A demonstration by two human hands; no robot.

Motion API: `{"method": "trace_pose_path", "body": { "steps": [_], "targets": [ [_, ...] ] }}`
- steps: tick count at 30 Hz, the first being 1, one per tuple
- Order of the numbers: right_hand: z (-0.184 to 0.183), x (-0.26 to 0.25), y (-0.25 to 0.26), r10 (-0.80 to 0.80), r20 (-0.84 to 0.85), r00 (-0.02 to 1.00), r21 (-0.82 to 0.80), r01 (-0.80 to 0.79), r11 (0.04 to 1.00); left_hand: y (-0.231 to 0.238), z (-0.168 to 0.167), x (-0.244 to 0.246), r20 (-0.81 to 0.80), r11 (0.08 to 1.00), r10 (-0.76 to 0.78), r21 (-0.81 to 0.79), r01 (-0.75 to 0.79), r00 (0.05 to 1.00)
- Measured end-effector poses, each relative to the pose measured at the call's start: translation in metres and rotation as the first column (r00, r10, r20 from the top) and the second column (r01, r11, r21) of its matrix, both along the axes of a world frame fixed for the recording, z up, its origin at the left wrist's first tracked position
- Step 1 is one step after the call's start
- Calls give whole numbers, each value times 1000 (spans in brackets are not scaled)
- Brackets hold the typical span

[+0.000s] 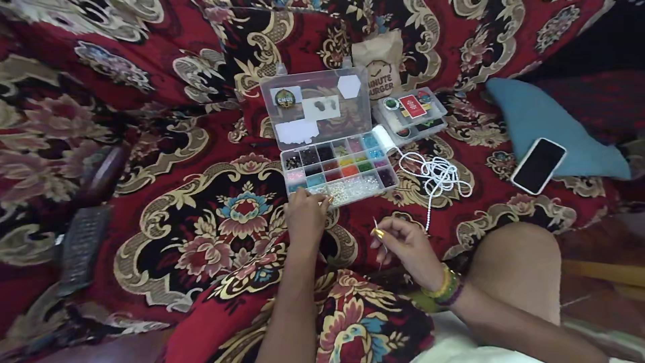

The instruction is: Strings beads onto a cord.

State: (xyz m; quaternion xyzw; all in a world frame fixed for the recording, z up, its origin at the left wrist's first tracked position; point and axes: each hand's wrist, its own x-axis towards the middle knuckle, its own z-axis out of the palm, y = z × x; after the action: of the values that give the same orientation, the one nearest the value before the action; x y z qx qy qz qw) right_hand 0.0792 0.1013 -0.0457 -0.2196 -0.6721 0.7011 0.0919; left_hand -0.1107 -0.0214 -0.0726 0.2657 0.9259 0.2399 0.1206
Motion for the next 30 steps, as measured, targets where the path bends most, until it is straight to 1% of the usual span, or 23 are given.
{"method": "trace_pose_path", "body": {
  "steps": [5,12,17,21,25,30],
  "targets": [
    [0,1,-1,2,3,1000,11,-2,1000,0,-3,1,-8,999,-23,43,23,1000],
    [1,0,0,-35,1,999,-6,35,999,-2,-4,1,-14,996,-65,53,65,998],
    [2,1,-3,37,55,998,-7,-36,999,-2,-3,1,-18,994,-102,48,103,995],
    [1,1,-8,68,60,996,-24,-66,998,-5,-9,-2,-51,983,-155,89,159,987],
    [2,0,-8,66,50,997,-47,-63,997,-6,-11,-4,-44,982,-161,94,164,986],
    [8,0,-3,48,67,997,-59,-44,997,-6,-7,-5,15,985,-131,111,128,991]
  ]
}}
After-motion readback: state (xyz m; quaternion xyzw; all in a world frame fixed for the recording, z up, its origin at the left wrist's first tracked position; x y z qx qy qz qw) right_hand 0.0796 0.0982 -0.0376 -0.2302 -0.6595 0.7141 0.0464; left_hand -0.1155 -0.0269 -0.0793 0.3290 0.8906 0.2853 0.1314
